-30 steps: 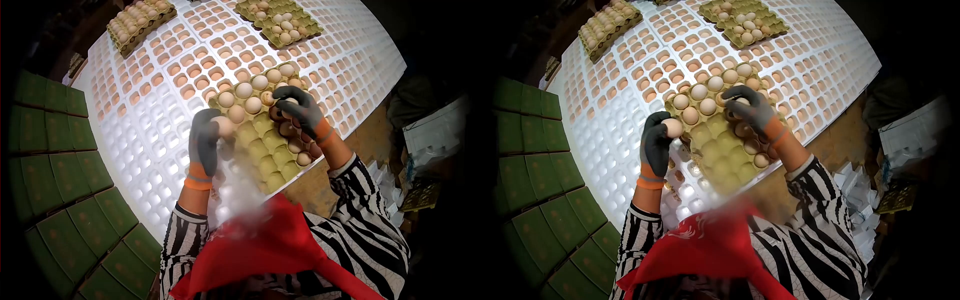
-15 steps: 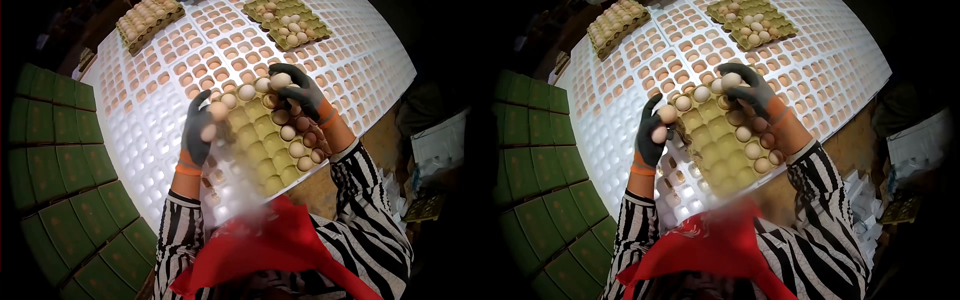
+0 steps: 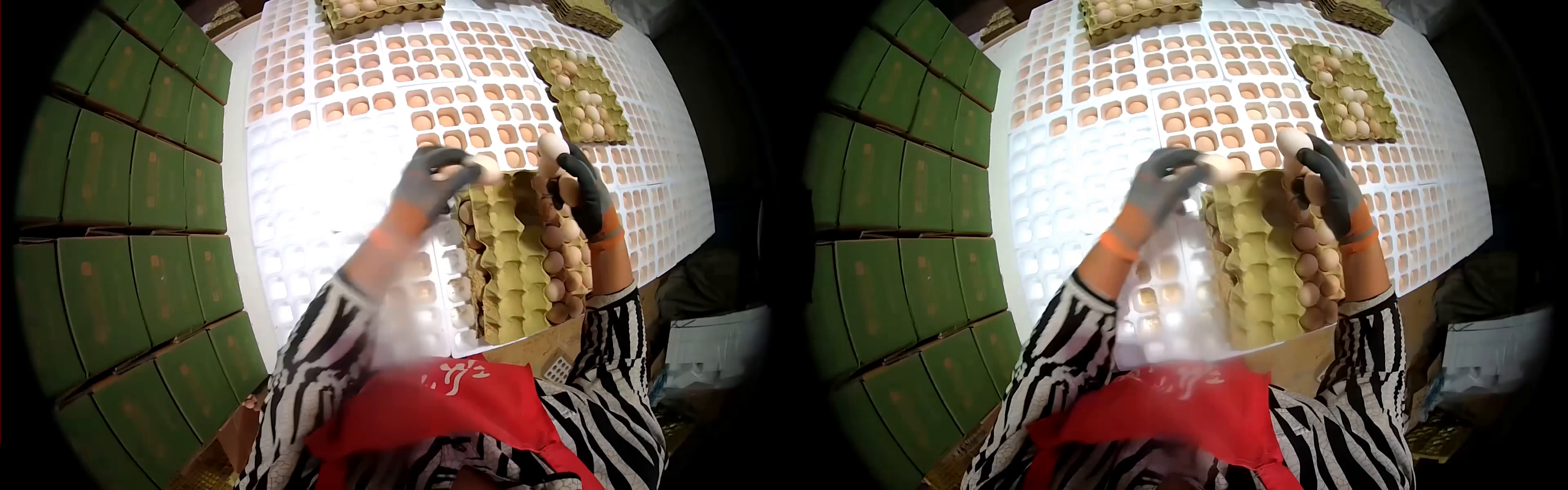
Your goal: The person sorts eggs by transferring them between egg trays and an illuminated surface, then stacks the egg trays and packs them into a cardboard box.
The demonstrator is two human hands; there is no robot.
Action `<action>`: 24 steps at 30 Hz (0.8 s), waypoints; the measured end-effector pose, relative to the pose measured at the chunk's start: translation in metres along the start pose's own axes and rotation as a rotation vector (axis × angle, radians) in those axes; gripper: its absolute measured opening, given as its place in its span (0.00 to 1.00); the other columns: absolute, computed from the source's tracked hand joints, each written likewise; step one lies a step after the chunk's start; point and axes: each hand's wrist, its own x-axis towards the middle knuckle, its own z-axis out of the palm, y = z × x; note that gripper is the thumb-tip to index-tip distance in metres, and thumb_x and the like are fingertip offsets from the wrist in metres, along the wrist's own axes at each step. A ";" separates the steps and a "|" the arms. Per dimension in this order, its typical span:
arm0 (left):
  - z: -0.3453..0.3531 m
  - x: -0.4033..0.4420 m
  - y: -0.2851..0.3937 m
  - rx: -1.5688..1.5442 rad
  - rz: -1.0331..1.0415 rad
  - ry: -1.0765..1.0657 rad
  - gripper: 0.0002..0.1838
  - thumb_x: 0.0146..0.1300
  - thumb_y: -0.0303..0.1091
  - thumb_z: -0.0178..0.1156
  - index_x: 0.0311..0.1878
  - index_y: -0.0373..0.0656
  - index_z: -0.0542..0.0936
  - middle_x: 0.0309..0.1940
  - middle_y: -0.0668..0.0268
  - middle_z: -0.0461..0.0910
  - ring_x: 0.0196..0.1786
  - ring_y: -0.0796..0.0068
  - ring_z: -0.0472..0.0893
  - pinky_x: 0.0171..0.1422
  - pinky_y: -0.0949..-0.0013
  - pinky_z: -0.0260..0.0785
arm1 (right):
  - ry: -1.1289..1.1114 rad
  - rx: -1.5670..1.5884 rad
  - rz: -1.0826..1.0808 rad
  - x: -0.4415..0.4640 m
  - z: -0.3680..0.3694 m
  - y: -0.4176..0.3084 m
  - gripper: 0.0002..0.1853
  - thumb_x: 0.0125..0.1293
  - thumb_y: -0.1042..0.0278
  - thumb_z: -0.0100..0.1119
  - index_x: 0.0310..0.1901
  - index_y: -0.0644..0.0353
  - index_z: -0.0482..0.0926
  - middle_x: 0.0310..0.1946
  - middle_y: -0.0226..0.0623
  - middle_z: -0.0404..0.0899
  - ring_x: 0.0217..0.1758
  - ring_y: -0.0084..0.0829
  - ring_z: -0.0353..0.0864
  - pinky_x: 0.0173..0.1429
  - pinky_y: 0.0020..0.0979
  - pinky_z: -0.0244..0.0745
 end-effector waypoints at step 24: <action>-0.234 0.010 -0.149 1.114 -0.083 0.496 0.18 0.62 0.44 0.65 0.56 0.58 0.82 0.64 0.61 0.72 0.53 0.57 0.81 0.50 0.57 0.78 | 0.029 -1.350 -0.441 0.235 0.289 0.083 0.20 0.63 0.60 0.62 0.57 0.47 0.81 0.60 0.37 0.76 0.56 0.43 0.82 0.58 0.40 0.78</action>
